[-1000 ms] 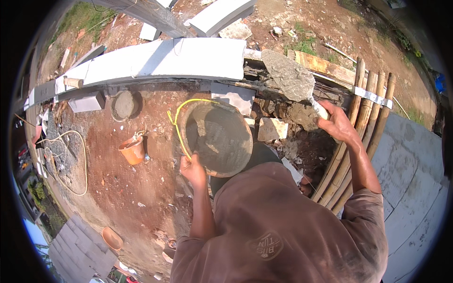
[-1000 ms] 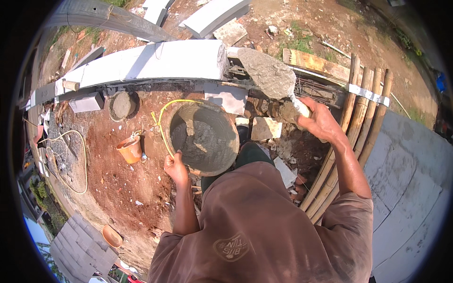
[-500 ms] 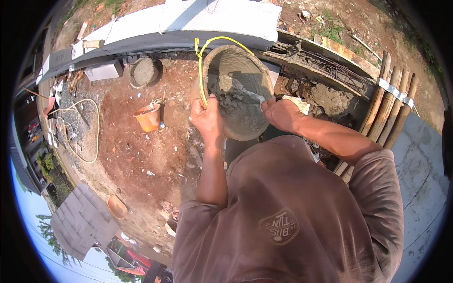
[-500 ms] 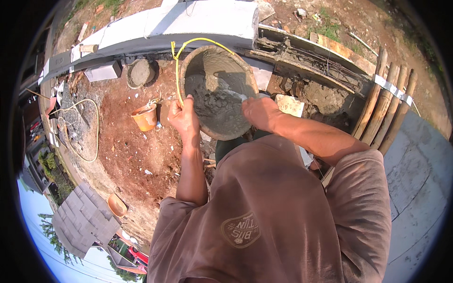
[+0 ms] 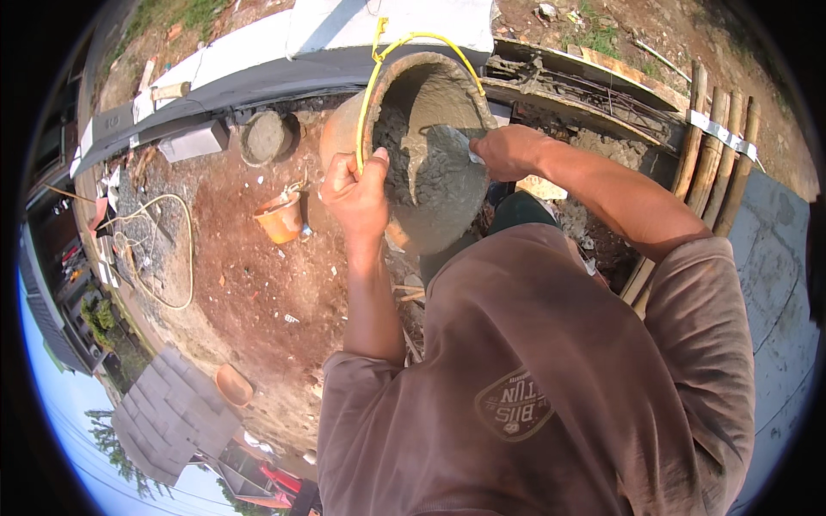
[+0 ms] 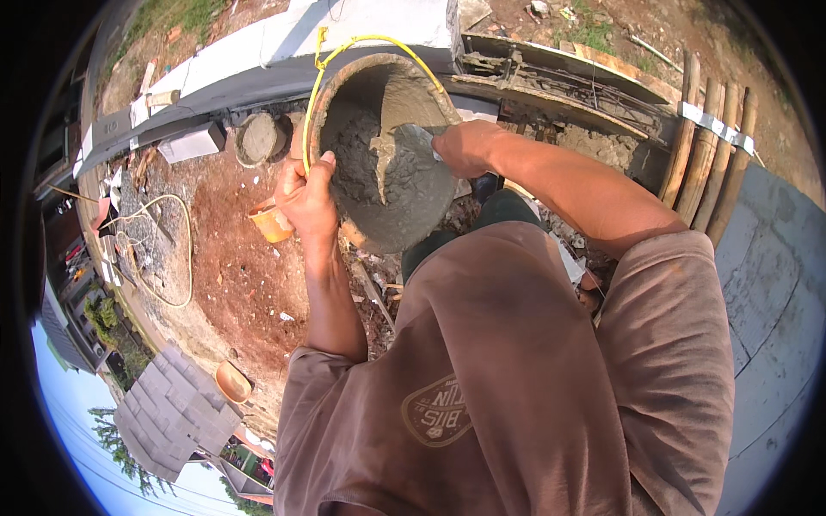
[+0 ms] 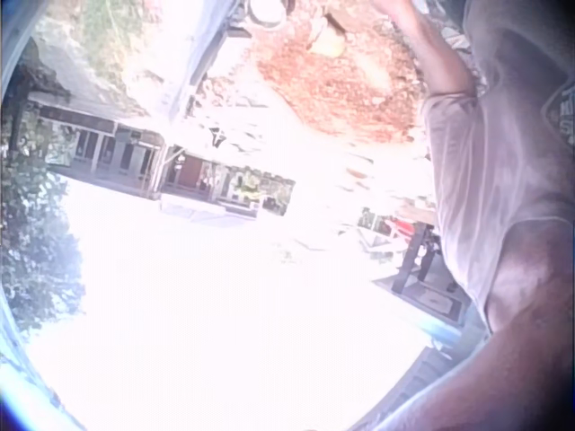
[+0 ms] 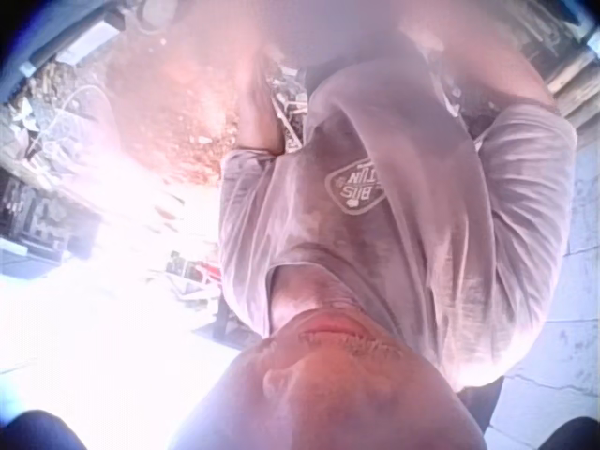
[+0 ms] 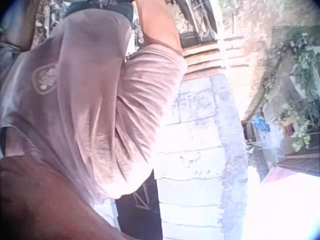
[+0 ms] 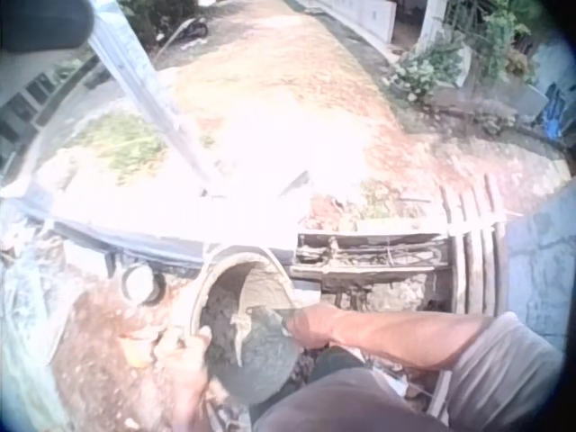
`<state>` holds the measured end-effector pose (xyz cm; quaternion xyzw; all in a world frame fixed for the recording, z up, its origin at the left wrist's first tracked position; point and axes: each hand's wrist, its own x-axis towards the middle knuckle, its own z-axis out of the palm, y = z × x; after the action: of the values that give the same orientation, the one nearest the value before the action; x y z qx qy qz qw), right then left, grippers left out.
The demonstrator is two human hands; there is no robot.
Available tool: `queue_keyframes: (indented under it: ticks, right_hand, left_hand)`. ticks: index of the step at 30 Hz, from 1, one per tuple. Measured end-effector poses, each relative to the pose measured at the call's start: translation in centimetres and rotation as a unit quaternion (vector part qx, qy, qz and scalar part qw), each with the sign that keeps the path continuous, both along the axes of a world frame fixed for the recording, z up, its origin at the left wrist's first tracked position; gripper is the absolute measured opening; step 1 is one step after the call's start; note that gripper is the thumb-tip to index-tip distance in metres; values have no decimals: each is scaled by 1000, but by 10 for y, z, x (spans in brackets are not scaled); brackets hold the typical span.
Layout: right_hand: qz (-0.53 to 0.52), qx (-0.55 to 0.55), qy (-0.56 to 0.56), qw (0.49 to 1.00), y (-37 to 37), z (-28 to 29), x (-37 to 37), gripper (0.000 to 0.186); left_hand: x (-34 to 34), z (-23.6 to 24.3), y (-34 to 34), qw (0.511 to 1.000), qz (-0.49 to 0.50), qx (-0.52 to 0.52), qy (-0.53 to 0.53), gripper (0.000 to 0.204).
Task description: The person scoops wet cement from a bucket with a trowel and applies it to a low wall or foundation. They repeatedly smooth the surface and occasionally mix the cement on the ground with a hoe.
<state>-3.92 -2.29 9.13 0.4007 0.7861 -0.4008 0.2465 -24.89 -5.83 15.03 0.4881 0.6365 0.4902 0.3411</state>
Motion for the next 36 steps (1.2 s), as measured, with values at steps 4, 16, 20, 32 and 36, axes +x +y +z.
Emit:
queue_keyframes:
  ticks: [4, 16, 20, 32, 36]
  right_hand:
    - [-37, -59, 151, 986, -25, 1, 8, 41]
    - [-196, -260, 235, 916, -41, -10, 25, 55]
    - [-243, -258, 194, 915, -37, 3, 64, 45]
    - [-373, -125, 44, 918, 20, 53, 223, 50]
    - [-238, 110, 7, 965, 36, 25, 235, 50]
  left_hand:
    - [-21, 5, -10, 991, 44, 0, -126, 22]
    - [-6, -16, -34, 985, 136, -13, -102, 26]
    - [9, -40, -30, 974, 167, -62, -140, 32]
    - [20, -85, -47, 960, 222, -122, -120, 36]
    - [6, -94, -61, 961, 225, -145, -70, 36]
